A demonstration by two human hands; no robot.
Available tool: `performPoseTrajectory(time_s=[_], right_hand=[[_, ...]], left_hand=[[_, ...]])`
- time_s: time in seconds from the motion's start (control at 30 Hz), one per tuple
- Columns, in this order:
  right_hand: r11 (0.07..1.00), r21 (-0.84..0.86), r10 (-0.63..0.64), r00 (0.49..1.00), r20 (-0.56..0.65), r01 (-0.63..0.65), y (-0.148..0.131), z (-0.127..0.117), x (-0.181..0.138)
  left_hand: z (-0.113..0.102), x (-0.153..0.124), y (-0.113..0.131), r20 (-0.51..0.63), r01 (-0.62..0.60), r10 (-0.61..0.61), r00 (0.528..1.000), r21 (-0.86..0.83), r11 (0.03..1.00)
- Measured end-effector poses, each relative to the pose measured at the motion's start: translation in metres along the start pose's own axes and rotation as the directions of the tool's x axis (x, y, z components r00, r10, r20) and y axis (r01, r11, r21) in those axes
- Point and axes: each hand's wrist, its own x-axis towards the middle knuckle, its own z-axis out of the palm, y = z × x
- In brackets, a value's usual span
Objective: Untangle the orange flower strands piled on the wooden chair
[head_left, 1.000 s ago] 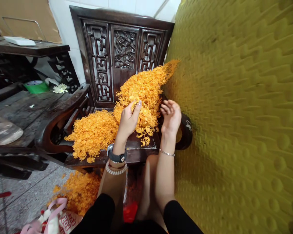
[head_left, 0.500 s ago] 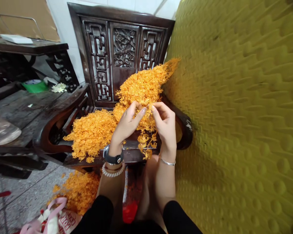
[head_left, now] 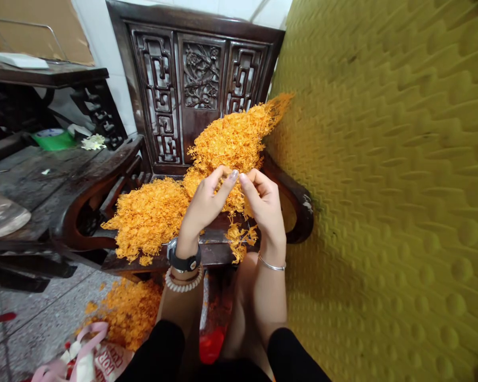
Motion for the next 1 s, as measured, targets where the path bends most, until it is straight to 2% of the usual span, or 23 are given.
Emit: performPoseTrajectory(time_s=[0.1, 0.17, 0.3, 0.43, 0.57, 0.67, 0.77, 0.83, 0.9, 0.97, 1.0], right_hand=[[0.999, 0.031, -0.022, 0.999, -0.033, 0.023, 0.001, 0.000, 0.002], [0.997, 0.069, -0.014, 0.999, -0.041, 0.017, 0.003, -0.001, 0.004], [0.972, 0.221, 0.083, 0.997, 0.005, -0.082, 0.008, -0.005, 0.005], [0.879, 0.435, 0.173, 0.981, 0.091, -0.195, 0.010, -0.008, 0.005], [0.833, 0.533, 0.163, 0.986, 0.022, -0.150, 0.011, -0.004, 0.006], [0.831, 0.545, 0.166, 0.985, -0.047, -0.114, 0.015, 0.004, 0.006], [0.816, 0.572, 0.165, 0.981, -0.100, -0.079, 0.021, 0.009, 0.007], [0.778, 0.628, 0.131, 0.975, -0.179, 0.010, 0.023, 0.007, 0.008], [0.717, 0.678, 0.075, 0.948, -0.309, 0.164, 0.020, 0.001, 0.010], [0.668, 0.692, 0.029, 0.920, -0.391, 0.273, 0.015, -0.005, 0.012], [0.665, 0.694, 0.017, 0.924, -0.383, 0.276, 0.012, -0.007, 0.013]], left_hand=[[-0.001, 0.003, -0.005, 0.129, 0.015, -0.007, 0.992, -0.067, 0.998], [0.000, 0.004, -0.008, 0.170, 0.011, 0.007, 0.986, -0.103, 0.995], [0.009, 0.005, -0.014, 0.188, 0.046, 0.011, 0.982, -0.297, 0.954], [0.024, 0.005, -0.017, 0.188, 0.176, -0.088, 0.978, -0.525, 0.833], [0.035, 0.006, -0.014, 0.093, 0.191, -0.173, 0.981, -0.647, 0.738], [0.040, 0.006, -0.012, 0.004, 0.175, -0.226, 0.974, -0.646, 0.743], [0.041, 0.007, -0.014, -0.025, 0.160, -0.219, 0.975, -0.600, 0.784], [0.037, 0.008, -0.017, -0.078, 0.112, -0.188, 0.979, -0.566, 0.817], [0.031, 0.009, -0.021, -0.178, 0.026, -0.154, 0.972, -0.571, 0.820], [0.024, 0.009, -0.023, -0.259, -0.063, -0.134, 0.956, -0.631, 0.773], [0.021, 0.009, -0.023, -0.262, -0.082, -0.131, 0.956, -0.668, 0.739]])
